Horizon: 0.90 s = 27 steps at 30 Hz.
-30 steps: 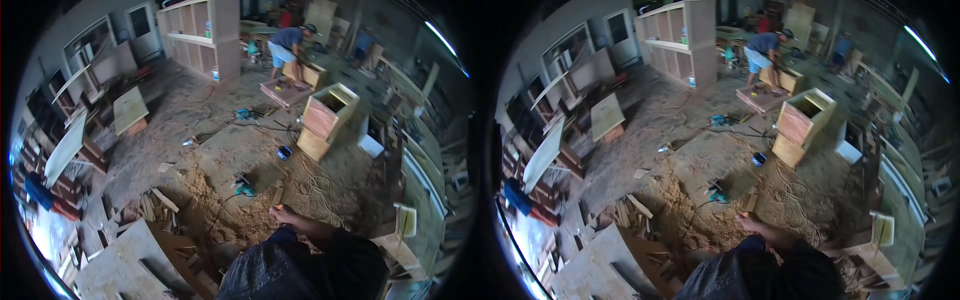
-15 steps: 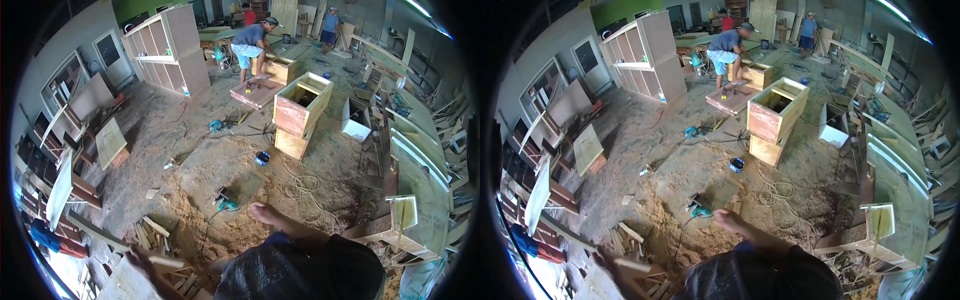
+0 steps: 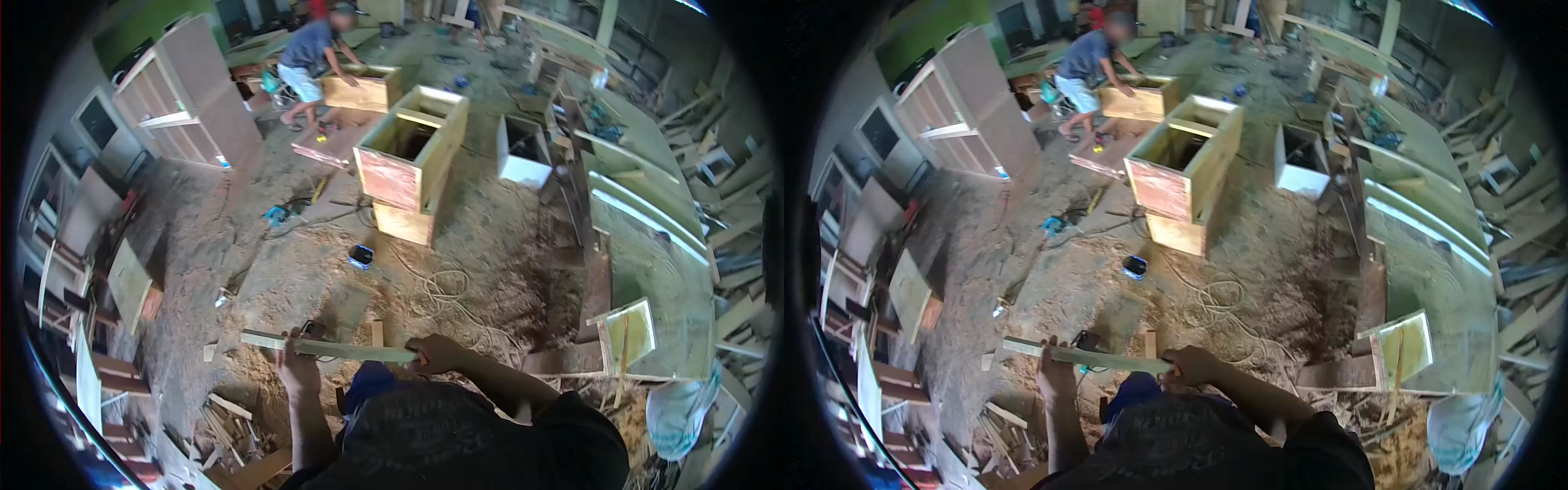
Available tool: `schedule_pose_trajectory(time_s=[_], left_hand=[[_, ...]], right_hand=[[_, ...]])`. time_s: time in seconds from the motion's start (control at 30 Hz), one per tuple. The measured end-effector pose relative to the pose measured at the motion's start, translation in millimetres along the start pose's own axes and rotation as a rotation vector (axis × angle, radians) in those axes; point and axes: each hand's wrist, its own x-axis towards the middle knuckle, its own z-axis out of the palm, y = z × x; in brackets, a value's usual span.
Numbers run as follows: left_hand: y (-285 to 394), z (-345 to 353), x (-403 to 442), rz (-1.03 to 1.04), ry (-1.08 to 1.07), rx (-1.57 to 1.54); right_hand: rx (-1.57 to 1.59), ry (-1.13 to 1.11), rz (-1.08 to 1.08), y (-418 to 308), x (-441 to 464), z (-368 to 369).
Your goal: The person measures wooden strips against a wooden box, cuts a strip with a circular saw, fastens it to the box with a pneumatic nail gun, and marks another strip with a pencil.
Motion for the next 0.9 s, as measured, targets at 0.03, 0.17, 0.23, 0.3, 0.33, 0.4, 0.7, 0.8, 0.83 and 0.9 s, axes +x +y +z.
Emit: schedule_pose_trajectory(time_s=[0.03, 0.17, 0.23, 0.3, 0.33, 0.4, 0.7, 0.8, 0.83, 0.9], left_hand=[[-3, 2, 16, -0.034, 0.015, -0.020], [-34, 50, 78, -0.091, 0.126, 0.063], [-72, 56, 128, -0.092, -0.007, 0.176], [-93, 108, 156, -0.162, 0.034, 0.111], [-116, 112, 188, -0.170, 0.025, 0.105], [-168, 127, 246, 0.039, -0.253, 0.523], [-241, 338, 345, -0.477, -0.677, 0.645], [-272, 377, 357, -0.495, -0.680, 0.681], [-285, 388, 360, -0.494, -0.627, 0.639], [-309, 415, 366, -0.501, -0.537, 0.486]], right_hand=[[0.037, -0.056, 0.086, 7, -5, -13], [0.158, -0.174, 0.320, 39, -3, -50], [0.151, -0.182, 0.412, 62, 1, -74], [0.134, -0.111, 0.479, 95, 0, -84], [0.106, -0.030, 0.526, 109, 4, -97], [0.105, -0.041, 0.687, 109, 8, -130], [0.240, 0.176, 0.907, 170, 5, -226], [0.290, 0.359, 0.800, 226, 4, -229], [0.258, 0.340, 0.847, 238, 10, -246], [0.291, 0.368, 0.763, 291, 13, -272]])
